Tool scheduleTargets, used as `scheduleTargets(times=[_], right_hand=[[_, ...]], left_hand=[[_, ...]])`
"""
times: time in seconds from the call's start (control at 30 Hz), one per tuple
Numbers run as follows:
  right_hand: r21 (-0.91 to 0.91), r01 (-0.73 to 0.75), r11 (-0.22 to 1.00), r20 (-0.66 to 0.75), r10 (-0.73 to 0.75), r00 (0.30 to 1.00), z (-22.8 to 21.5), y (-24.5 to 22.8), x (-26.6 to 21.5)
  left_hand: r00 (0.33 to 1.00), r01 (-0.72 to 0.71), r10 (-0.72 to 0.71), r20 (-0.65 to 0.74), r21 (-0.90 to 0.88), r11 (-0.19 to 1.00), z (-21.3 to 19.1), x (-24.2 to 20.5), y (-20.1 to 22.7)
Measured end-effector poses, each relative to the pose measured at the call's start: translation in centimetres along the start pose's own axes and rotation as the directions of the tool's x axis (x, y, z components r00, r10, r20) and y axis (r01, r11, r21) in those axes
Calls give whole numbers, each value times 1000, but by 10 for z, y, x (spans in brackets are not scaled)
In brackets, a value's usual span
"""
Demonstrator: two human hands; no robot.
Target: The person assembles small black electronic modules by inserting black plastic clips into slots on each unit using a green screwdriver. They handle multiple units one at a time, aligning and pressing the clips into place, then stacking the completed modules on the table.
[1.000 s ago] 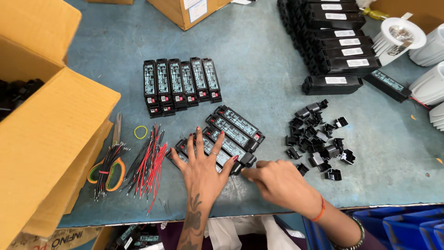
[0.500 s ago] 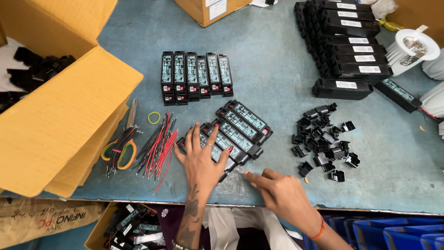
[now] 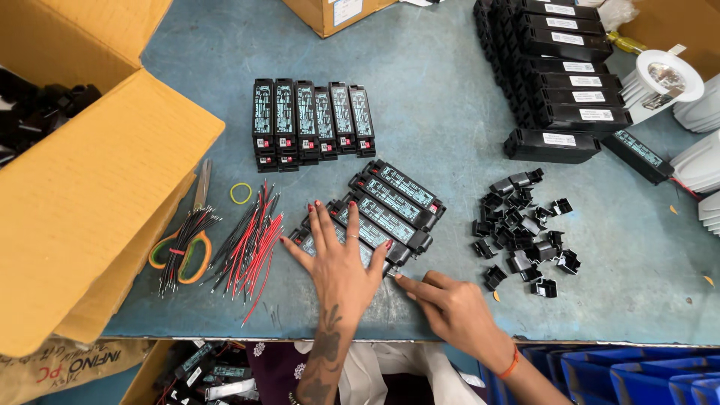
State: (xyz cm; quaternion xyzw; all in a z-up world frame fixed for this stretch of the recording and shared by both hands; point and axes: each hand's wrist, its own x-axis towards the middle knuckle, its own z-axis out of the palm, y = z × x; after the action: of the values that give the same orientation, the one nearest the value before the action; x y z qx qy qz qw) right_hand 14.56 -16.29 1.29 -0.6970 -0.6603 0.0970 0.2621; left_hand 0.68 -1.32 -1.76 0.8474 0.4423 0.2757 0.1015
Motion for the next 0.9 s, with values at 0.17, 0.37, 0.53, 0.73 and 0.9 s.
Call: scheduleTargets(times=[0.17, 0.37, 0.53, 0.73, 0.9], right_hand=[[2, 14, 1000, 44, -14, 999, 3, -1, 6], [-193, 109, 975, 369, -31, 929, -27, -7, 43], [-200, 203, 958, 355, -122, 927, -35, -17, 61], [-113, 27, 993, 235, 1, 972, -40, -12, 24], [10, -3, 1000, 123, 2, 992, -21, -18, -10]], left_hand=[[1000, -5, 4, 26, 21, 1000, -3, 2, 2], [1000, 1, -2, 22, 39, 999, 0, 1, 2], [1000, 13, -13, -6, 20, 1000, -2, 1, 2], [999, -1, -2, -32, -97, 995, -4, -2, -8], [998, -16, 6, -62, -170, 985, -8, -7, -22]])
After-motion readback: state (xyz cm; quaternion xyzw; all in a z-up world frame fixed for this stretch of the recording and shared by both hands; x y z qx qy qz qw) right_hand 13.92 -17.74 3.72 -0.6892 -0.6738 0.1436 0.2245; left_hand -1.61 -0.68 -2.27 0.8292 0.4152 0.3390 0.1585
